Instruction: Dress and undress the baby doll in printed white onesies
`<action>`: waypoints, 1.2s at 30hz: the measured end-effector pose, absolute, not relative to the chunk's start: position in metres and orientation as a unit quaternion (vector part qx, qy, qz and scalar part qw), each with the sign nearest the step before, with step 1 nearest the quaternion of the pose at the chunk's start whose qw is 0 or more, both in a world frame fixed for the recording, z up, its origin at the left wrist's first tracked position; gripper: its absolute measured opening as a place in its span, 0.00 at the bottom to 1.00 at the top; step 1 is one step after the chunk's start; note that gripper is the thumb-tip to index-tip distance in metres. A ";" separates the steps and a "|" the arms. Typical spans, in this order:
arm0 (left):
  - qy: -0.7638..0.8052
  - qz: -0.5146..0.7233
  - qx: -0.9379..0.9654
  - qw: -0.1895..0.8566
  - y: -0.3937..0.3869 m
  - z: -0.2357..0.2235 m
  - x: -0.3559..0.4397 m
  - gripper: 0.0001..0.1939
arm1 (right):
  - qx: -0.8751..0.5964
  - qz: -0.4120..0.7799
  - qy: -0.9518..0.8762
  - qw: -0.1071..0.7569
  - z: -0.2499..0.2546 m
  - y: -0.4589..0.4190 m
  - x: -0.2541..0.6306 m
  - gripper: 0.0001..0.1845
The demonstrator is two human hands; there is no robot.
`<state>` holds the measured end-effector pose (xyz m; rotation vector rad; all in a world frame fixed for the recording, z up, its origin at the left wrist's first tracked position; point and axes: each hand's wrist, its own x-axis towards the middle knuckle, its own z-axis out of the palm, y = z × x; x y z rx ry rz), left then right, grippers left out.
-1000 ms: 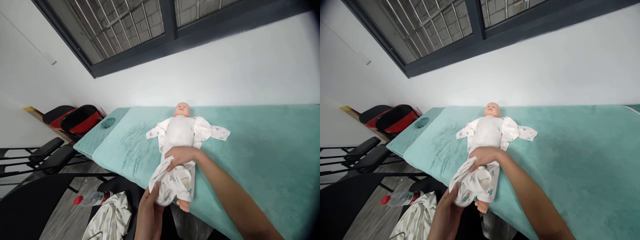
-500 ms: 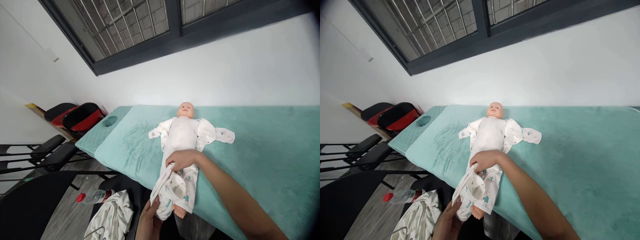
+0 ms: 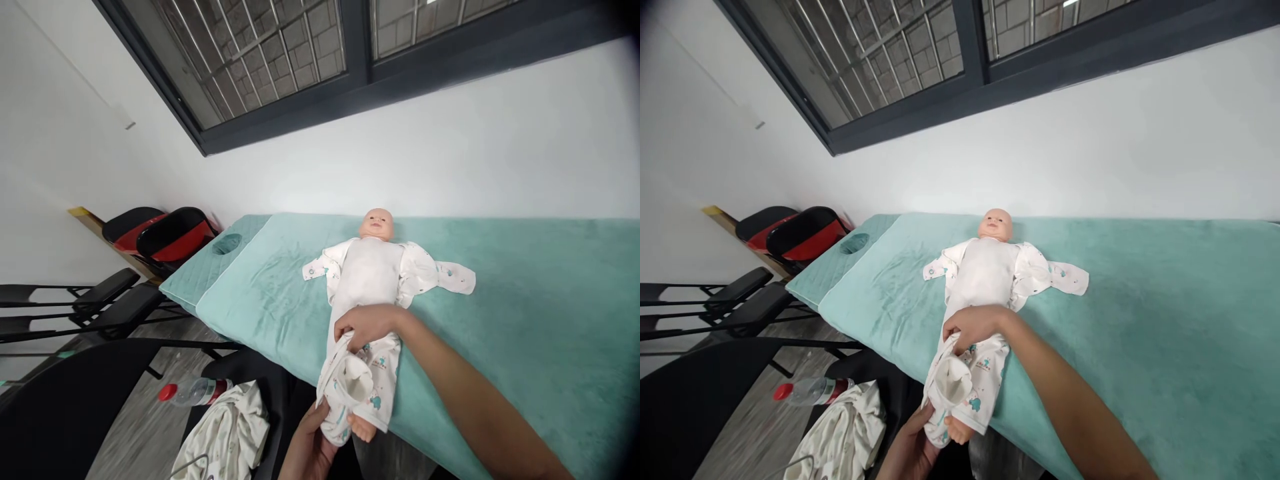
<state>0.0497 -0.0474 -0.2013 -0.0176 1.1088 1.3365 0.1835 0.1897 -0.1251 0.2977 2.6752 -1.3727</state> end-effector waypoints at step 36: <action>0.502 0.487 0.293 0.652 -0.022 -0.163 0.027 0.30 | 0.030 -0.604 0.795 -0.045 -0.120 0.202 0.206 0.24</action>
